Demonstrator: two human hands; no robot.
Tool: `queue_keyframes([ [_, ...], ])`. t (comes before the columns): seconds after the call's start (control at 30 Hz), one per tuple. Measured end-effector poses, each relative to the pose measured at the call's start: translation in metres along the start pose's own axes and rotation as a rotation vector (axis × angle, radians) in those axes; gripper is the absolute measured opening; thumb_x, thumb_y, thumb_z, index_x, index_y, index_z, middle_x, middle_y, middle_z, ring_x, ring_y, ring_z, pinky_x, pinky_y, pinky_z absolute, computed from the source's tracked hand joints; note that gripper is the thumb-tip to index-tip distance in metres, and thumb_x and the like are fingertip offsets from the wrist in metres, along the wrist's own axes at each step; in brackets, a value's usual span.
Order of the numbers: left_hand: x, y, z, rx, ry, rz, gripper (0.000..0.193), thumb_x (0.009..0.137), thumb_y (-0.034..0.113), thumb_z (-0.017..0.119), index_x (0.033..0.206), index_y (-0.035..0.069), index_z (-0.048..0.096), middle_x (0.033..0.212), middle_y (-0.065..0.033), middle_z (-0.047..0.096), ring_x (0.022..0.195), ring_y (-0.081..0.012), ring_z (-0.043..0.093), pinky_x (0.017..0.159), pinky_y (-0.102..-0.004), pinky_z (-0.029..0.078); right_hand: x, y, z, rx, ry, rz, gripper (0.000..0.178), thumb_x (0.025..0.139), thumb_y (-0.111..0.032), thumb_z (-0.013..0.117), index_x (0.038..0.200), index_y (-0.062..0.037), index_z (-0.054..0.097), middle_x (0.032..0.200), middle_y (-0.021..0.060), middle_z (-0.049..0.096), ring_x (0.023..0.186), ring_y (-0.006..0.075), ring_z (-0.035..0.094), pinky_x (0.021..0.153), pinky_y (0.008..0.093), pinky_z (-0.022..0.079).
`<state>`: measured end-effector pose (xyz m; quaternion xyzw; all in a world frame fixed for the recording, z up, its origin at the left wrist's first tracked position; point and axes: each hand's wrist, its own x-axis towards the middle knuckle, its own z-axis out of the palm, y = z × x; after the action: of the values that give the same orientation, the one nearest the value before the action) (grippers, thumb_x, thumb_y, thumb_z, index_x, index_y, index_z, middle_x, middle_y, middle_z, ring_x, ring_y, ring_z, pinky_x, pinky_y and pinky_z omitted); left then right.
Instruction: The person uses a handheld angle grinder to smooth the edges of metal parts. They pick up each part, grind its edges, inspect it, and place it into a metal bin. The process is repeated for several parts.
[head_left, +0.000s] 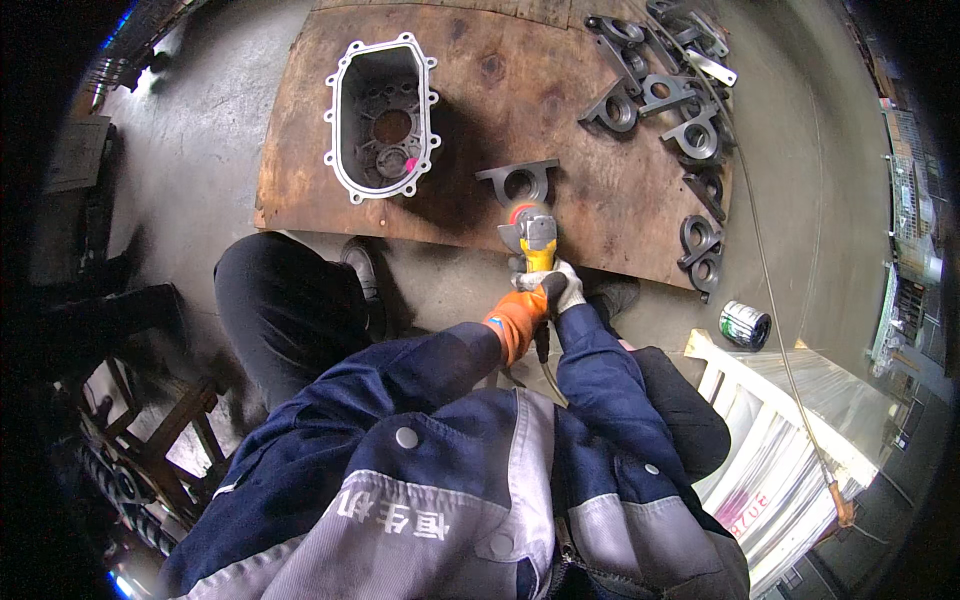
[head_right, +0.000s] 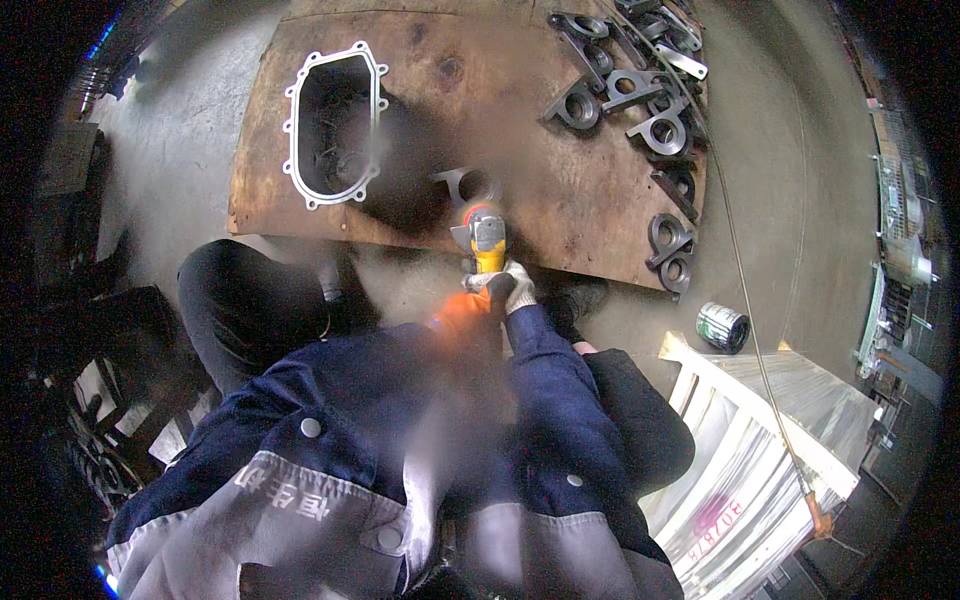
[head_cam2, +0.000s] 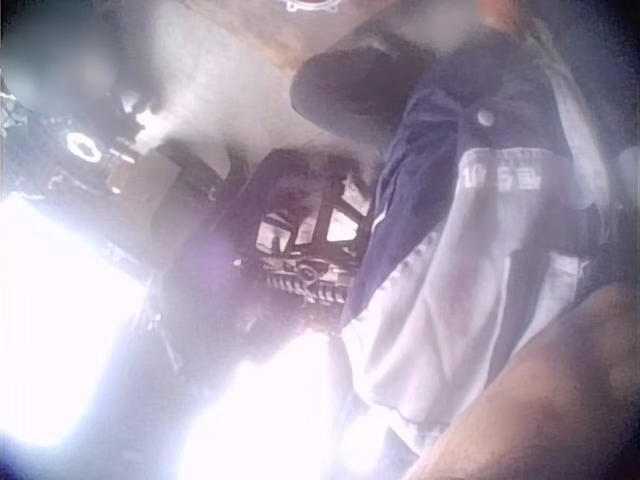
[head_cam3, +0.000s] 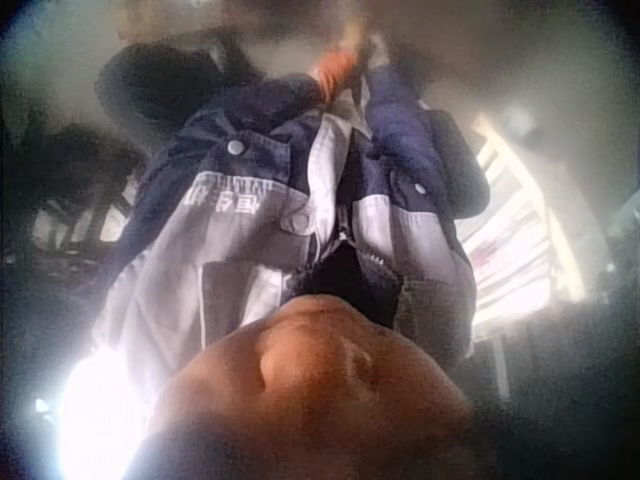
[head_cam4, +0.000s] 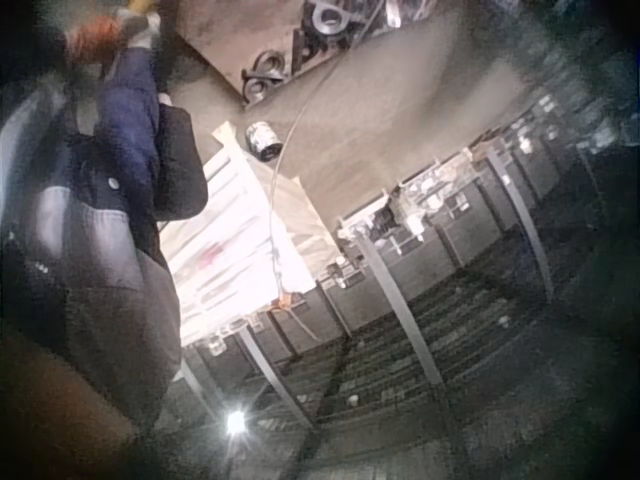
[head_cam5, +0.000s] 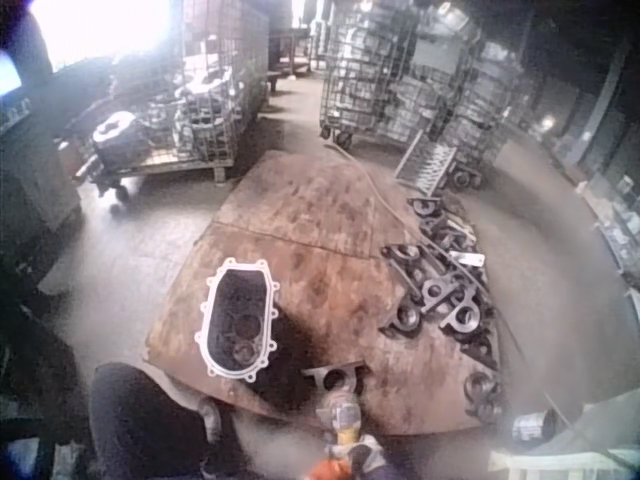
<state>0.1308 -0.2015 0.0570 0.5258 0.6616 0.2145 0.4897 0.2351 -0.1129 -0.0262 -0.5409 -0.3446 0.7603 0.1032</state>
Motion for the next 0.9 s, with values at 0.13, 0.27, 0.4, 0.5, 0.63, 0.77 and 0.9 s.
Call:
queue_keyframes([
  [0.13, -0.004, 0.009, -0.005, 0.221, -0.06, 0.124, 0.037, 0.076, 0.014, 0.059, 0.108, -0.001, 0.047, 0.075, -0.017, 0.064, 0.068, -0.0334, 0.065, 0.058, -0.0439, 0.052, -0.009, 0.006, -0.006, 0.04, 0.035, -0.006, 0.047, 0.067, 0.006, 0.072, 0.11, -0.0014, 0.054, 0.097, 0.0091, 0.065, 0.076, 0.0202, 0.063, 0.07, 0.0347, 0.053],
  [0.27, -0.002, 0.01, -0.004, 0.296, -0.023, 0.204, 0.042, 0.07, 0.012, 0.061, 0.106, -0.004, 0.047, 0.073, -0.0174, 0.064, 0.067, -0.0335, 0.065, 0.058, -0.0434, 0.052, -0.007, 0.002, -0.006, 0.059, 0.04, -0.018, 0.047, 0.067, 0.006, 0.072, 0.109, -0.0018, 0.054, 0.097, 0.009, 0.065, 0.076, 0.0201, 0.063, 0.069, 0.0348, 0.053],
  [0.4, 0.008, -0.006, 0.002, 0.32, -0.01, 0.258, 0.044, 0.069, 0.011, 0.061, 0.108, -0.002, 0.046, 0.072, -0.017, 0.063, 0.066, -0.034, 0.065, 0.057, -0.0439, 0.051, -0.002, -0.004, -0.001, 0.065, 0.011, -0.015, 0.047, 0.067, 0.007, 0.072, 0.109, -0.0021, 0.054, 0.097, 0.009, 0.065, 0.076, 0.02, 0.063, 0.069, 0.0348, 0.053],
  [0.5, 0.015, -0.015, 0.011, 0.41, -0.026, 0.176, 0.042, 0.07, 0.011, 0.061, 0.108, 0.0, 0.048, 0.079, -0.0176, 0.064, 0.07, -0.0342, 0.065, 0.058, -0.0422, 0.051, -0.002, -0.008, 0.002, 0.078, 0.001, -0.013, 0.047, 0.067, 0.007, 0.072, 0.109, -0.0024, 0.054, 0.097, 0.009, 0.065, 0.076, 0.02, 0.063, 0.069, 0.0349, 0.052],
  [0.63, 0.023, -0.015, 0.019, -0.853, 0.036, -0.129, 0.04, 0.081, 0.048, 0.059, 0.093, 0.01, 0.063, 0.078, 0.0006, 0.059, 0.066, -0.0148, 0.048, 0.061, -0.03, 0.038, -0.004, -0.01, 0.003, 0.091, 0.041, -0.012, 0.044, 0.069, 0.007, 0.07, 0.109, -0.0028, 0.053, 0.097, 0.0086, 0.065, 0.078, 0.02, 0.063, 0.07, 0.0348, 0.052],
  [0.77, 0.026, -0.01, 0.016, -0.818, 0.068, -0.004, 0.043, 0.081, 0.049, 0.06, 0.096, 0.009, 0.063, 0.078, -0.0001, 0.059, 0.067, -0.0158, 0.048, 0.061, -0.0303, 0.038, -0.001, -0.009, 0.004, 0.004, 0.122, -0.056, 0.042, 0.071, 0.006, 0.068, 0.11, -0.0027, 0.054, 0.098, 0.009, 0.064, 0.079, 0.02, 0.063, 0.07, 0.0346, 0.052],
  [0.9, 0.023, 0.0, 0.007, -1.034, -0.001, -0.318, 0.047, 0.079, 0.051, 0.061, 0.097, 0.007, 0.063, 0.079, -0.0022, 0.06, 0.066, -0.0172, 0.05, 0.061, -0.0317, 0.039, 0.002, -0.005, 0.006, -0.046, 0.063, -0.017, 0.045, 0.071, 0.006, 0.069, 0.113, -0.0026, 0.053, 0.1, 0.0097, 0.064, 0.079, 0.02, 0.063, 0.071, 0.0346, 0.052],
])
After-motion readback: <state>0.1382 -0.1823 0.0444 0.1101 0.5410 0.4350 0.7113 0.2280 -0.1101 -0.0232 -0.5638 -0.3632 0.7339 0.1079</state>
